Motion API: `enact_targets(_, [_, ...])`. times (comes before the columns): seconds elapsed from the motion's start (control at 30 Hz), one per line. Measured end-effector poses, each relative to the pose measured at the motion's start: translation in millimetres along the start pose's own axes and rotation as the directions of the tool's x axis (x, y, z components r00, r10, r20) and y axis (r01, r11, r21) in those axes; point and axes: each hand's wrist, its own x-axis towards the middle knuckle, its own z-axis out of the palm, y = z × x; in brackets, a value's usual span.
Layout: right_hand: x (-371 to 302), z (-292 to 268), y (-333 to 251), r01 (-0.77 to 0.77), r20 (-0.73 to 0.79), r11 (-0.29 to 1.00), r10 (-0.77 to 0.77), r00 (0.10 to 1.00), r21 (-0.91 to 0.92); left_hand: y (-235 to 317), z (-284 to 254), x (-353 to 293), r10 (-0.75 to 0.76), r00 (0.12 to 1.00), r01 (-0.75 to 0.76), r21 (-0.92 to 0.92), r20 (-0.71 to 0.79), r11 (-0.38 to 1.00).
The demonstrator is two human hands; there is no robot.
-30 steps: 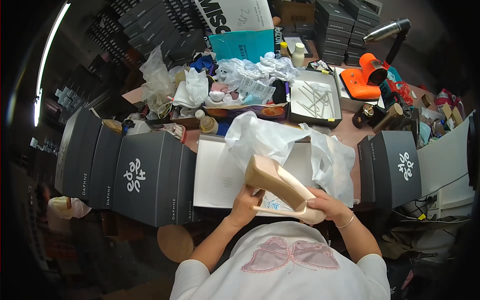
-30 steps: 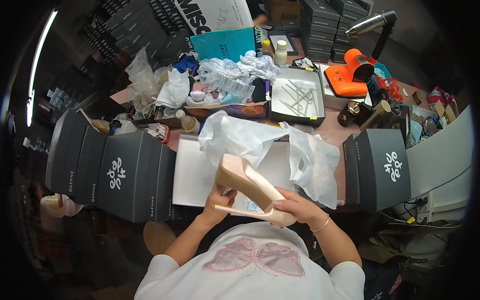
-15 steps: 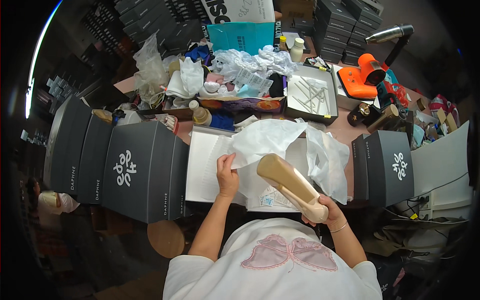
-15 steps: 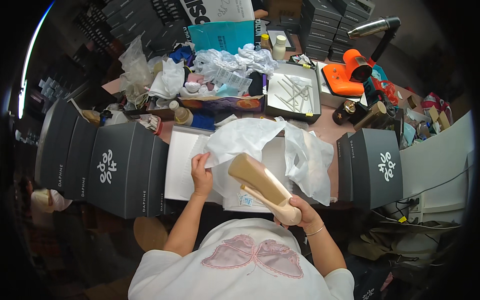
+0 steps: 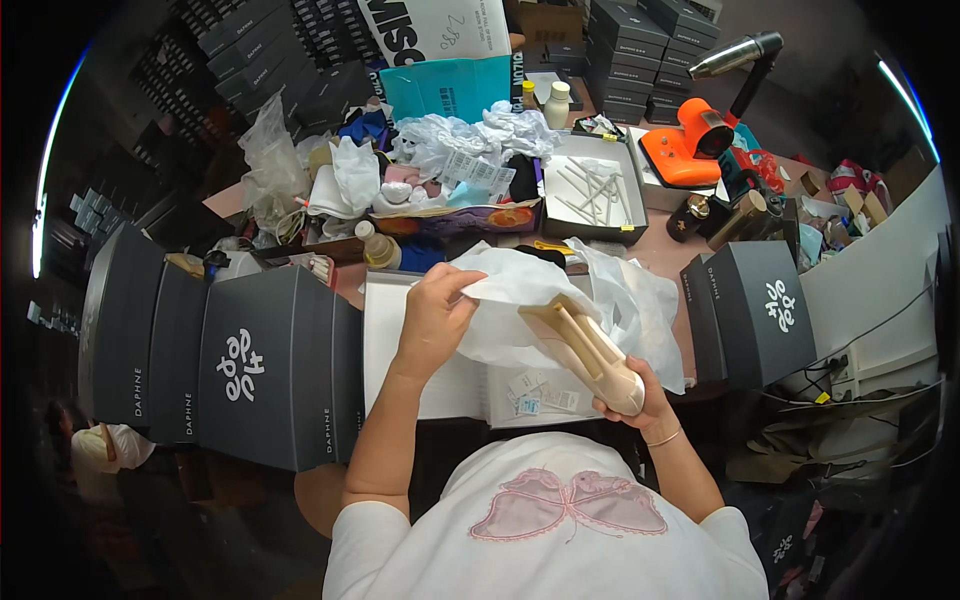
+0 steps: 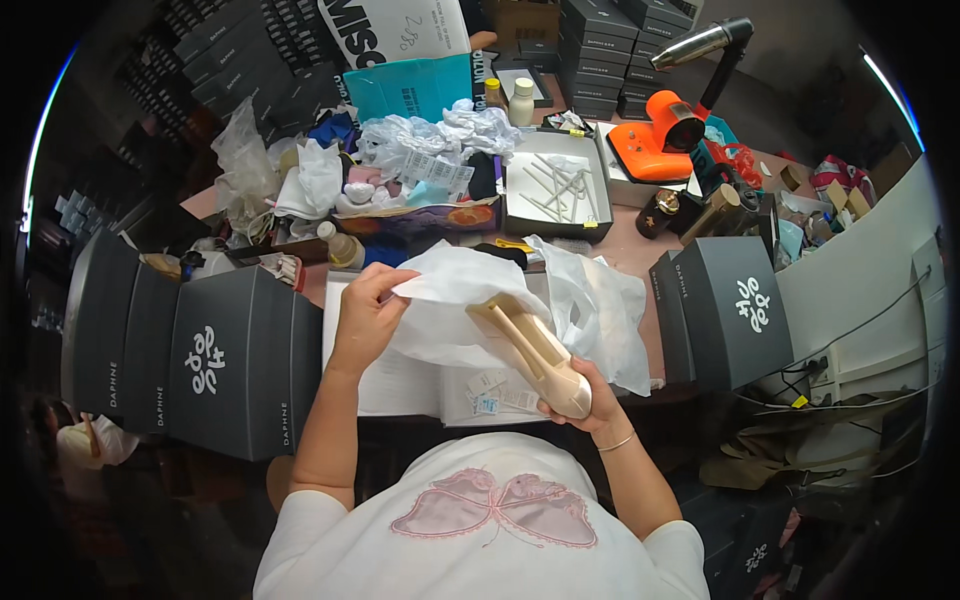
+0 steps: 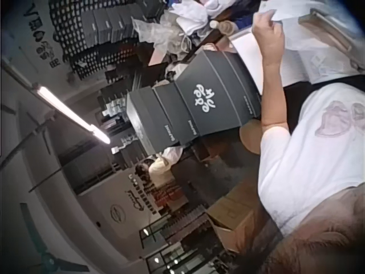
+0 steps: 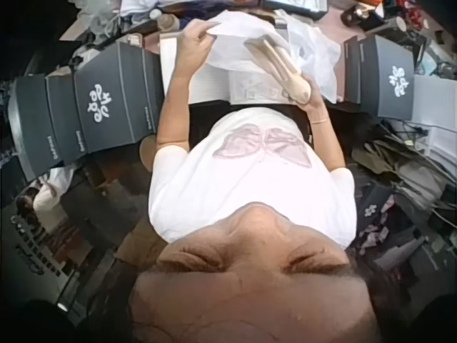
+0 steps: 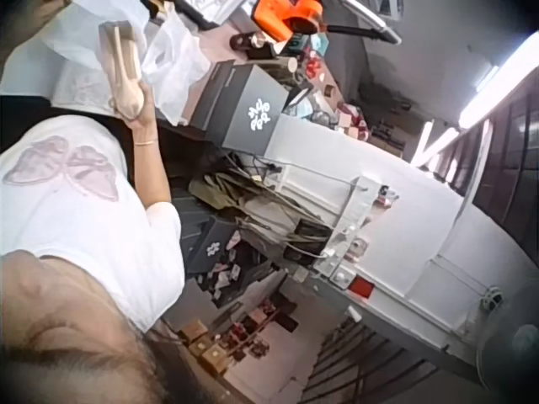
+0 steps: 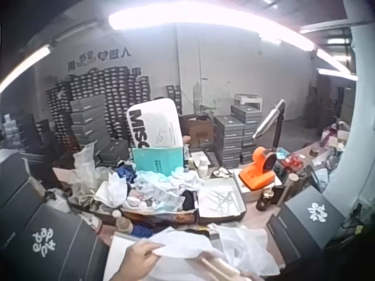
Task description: The recorder is cleaning and packing high-heeled shoes into boxes with protective paper.
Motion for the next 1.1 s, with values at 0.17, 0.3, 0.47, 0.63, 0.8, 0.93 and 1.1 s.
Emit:
enact_targets(0.17, [-8, 14, 0, -0.011, 0.137, 1.000, 0.009, 0.991, 0.010, 13, 26, 6, 0.072, 0.994, -0.075, 0.031, 0.087, 0.997])
enact_targets(0.3, [-8, 25, 1, 0.030, 0.198, 0.999, -0.021, 0.980, -0.042, 33, 37, -10, 0.312, 0.947, -0.318, 0.081, 0.077, 0.945])
enact_targets(0.47, [2, 101, 4, 0.143, -0.022, 0.990, -0.143, 0.990, 0.011, 65, 39, -42, 0.629, 0.766, -0.640, 0.067, 0.132, 0.766])
enact_targets(0.63, [62, 113, 12, 0.352, -0.060, 0.878, -0.390, 0.919, -0.324, 72, 96, -75, 0.808, 0.533, -0.795, -0.176, 0.251, 0.580])
enact_targets(0.8, [75, 109, 4, 0.407, 0.074, 0.705, -0.452, 0.889, -0.582, 38, 102, -95, 0.587, 0.758, -0.536, -0.242, 0.285, 0.809])
enact_targets(0.93, [67, 109, 8, 0.409, 0.086, 0.564, -0.511, 0.855, -0.718, 35, 104, -101, 0.542, 0.600, -0.475, -0.283, 0.589, 0.833])
enact_targets(1.1, [55, 105, 13, 0.395, 0.127, 0.385, -0.563, 0.816, -0.834, -6, 72, -98, -0.108, 0.977, 0.018, -0.436, -0.183, 0.900])
